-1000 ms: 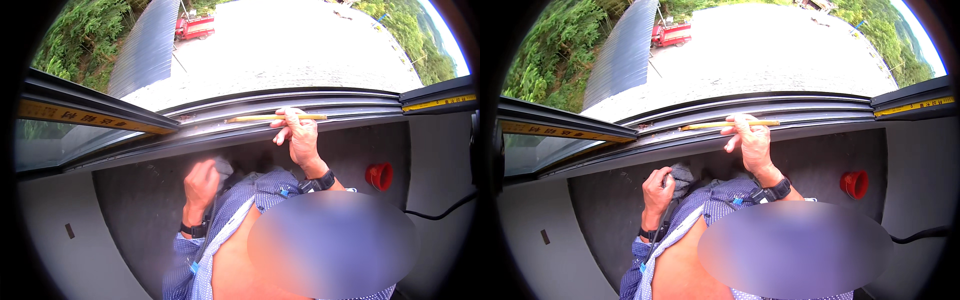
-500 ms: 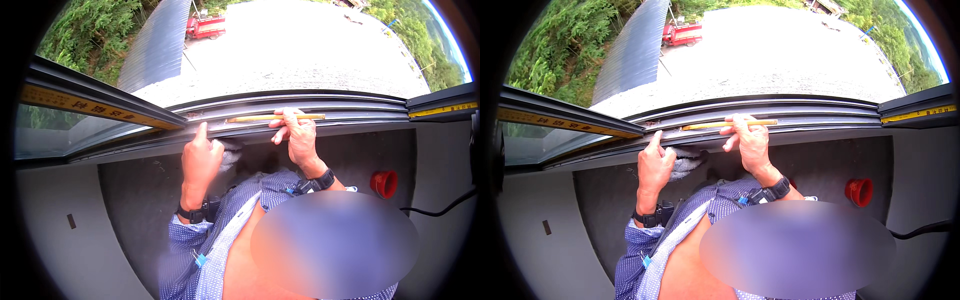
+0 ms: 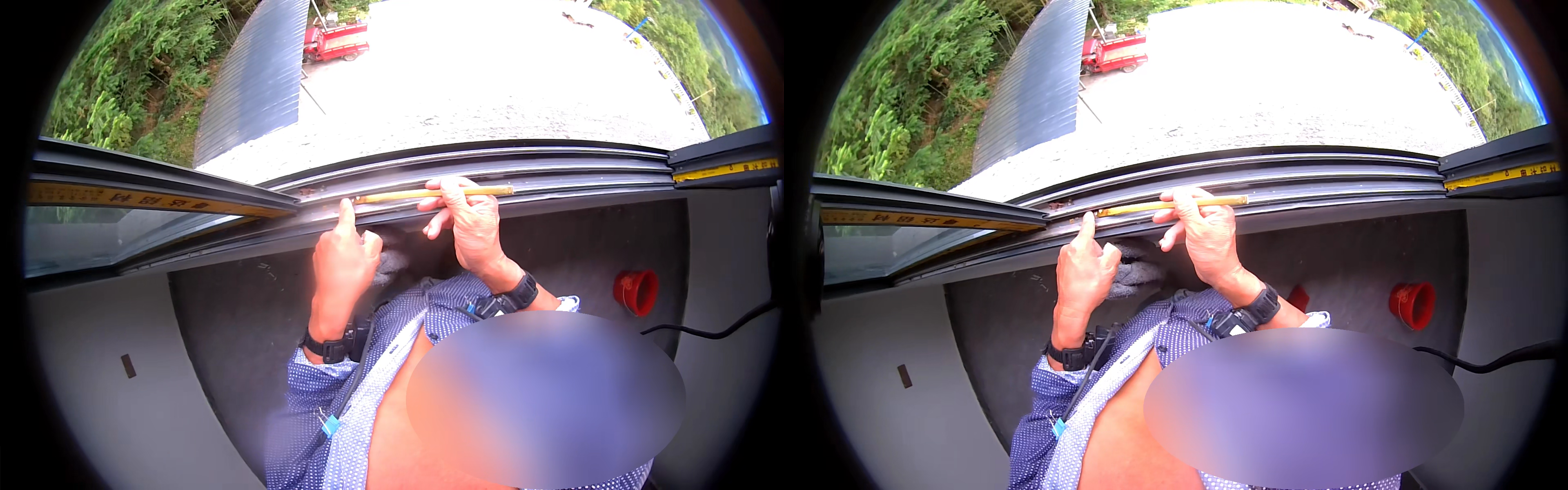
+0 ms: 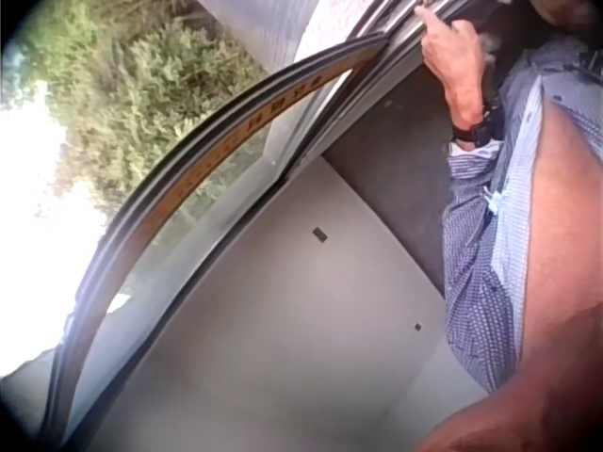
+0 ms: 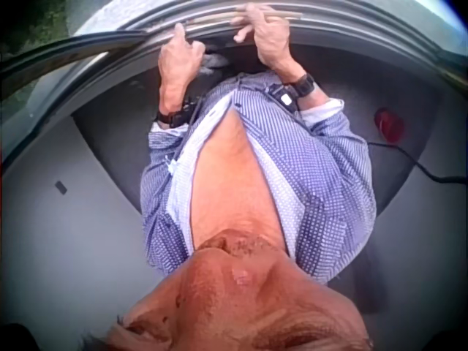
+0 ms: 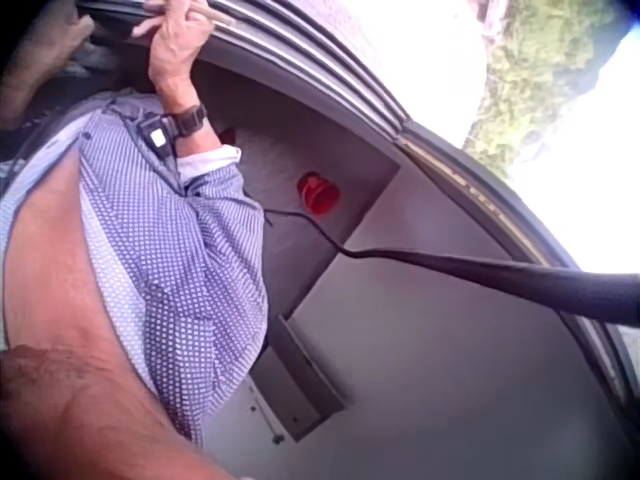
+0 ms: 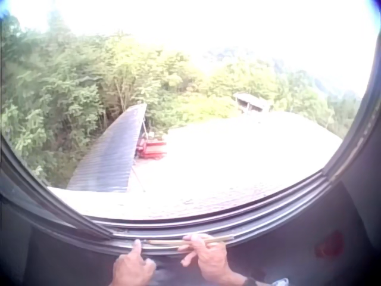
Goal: The person cleans a window track by using a wooden stick and a cloth to scrape and wipe out debris from the grooves.
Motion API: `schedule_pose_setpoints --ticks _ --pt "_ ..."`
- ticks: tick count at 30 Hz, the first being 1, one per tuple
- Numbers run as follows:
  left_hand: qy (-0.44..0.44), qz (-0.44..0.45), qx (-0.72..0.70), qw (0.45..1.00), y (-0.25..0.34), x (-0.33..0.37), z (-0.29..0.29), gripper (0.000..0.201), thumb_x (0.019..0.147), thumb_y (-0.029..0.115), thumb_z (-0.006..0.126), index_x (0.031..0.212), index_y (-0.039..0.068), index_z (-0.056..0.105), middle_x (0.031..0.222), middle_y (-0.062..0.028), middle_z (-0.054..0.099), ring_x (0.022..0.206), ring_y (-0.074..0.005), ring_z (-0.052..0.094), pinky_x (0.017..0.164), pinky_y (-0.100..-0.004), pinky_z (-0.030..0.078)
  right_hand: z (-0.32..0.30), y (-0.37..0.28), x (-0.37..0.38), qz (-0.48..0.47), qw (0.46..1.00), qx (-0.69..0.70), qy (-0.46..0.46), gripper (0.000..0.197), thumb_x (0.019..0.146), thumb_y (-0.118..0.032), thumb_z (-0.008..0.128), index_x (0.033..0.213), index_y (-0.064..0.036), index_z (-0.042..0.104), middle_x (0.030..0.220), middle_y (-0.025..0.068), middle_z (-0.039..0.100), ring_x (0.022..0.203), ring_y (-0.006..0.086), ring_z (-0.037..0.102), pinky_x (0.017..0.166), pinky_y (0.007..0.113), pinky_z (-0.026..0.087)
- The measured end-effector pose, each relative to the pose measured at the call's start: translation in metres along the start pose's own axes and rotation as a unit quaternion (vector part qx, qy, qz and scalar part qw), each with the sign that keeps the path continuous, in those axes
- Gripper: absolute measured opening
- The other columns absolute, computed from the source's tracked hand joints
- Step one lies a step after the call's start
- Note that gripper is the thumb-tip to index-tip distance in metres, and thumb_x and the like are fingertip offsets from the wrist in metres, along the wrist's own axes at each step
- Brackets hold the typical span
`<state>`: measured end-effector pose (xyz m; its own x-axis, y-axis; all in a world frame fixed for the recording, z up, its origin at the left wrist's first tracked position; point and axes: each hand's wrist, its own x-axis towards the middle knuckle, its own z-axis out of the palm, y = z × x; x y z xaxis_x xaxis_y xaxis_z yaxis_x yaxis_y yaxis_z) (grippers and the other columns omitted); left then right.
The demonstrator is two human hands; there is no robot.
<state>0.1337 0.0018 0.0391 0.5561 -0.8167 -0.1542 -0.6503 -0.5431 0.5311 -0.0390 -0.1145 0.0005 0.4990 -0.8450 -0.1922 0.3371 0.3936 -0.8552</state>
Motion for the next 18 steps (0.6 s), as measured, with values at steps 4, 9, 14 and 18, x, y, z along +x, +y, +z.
schedule_pose_setpoints --ticks 4,9,14,18 --pt "-0.007 -0.023 -0.013 1.0 0.007 -0.001 -0.001 0.073 0.085 0.017 0.065 0.151 -0.01 0.052 0.063 -0.0156 0.063 0.057 -0.025 0.067 0.064 -0.0397 0.056 0.0 0.003 0.0 0.003 1.0 0.015 -0.003 0.035 0.113 -0.028 0.059 0.121 0.0045 0.068 0.091 0.0163 0.076 0.059 0.016 0.071 0.057 0.027 0.059" --pt "0.007 -0.022 -0.043 0.999 0.007 -0.003 0.001 0.071 0.085 0.015 0.065 0.151 -0.009 0.052 0.062 -0.0126 0.061 0.056 -0.0195 0.064 0.064 -0.0367 0.056 -0.001 0.003 -0.001 0.007 1.0 0.023 0.002 0.033 0.113 -0.028 0.059 0.12 0.0026 0.068 0.091 0.0168 0.077 0.06 0.0155 0.07 0.063 0.031 0.063" --pt "0.031 -0.005 -0.07 0.997 0.002 -0.007 0.005 0.07 0.086 0.013 0.066 0.153 -0.006 0.052 0.061 -0.0097 0.059 0.055 -0.0154 0.06 0.062 -0.0342 0.055 -0.002 0.002 -0.002 0.003 0.999 0.035 0.0 0.032 0.113 -0.027 0.059 0.119 0.0027 0.068 0.091 0.0171 0.077 0.061 0.0161 0.071 0.063 0.032 0.063" --pt "0.059 0.0 -0.084 0.995 0.003 -0.016 0.003 0.071 0.087 0.008 0.068 0.155 -0.004 0.052 0.06 -0.0058 0.054 0.054 -0.0111 0.055 0.06 -0.0314 0.053 0.002 -0.004 -0.007 -0.005 0.999 0.044 -0.007 0.035 0.113 -0.028 0.058 0.12 0.0048 0.068 0.089 0.0166 0.076 0.061 0.017 0.072 0.062 0.03 0.061"
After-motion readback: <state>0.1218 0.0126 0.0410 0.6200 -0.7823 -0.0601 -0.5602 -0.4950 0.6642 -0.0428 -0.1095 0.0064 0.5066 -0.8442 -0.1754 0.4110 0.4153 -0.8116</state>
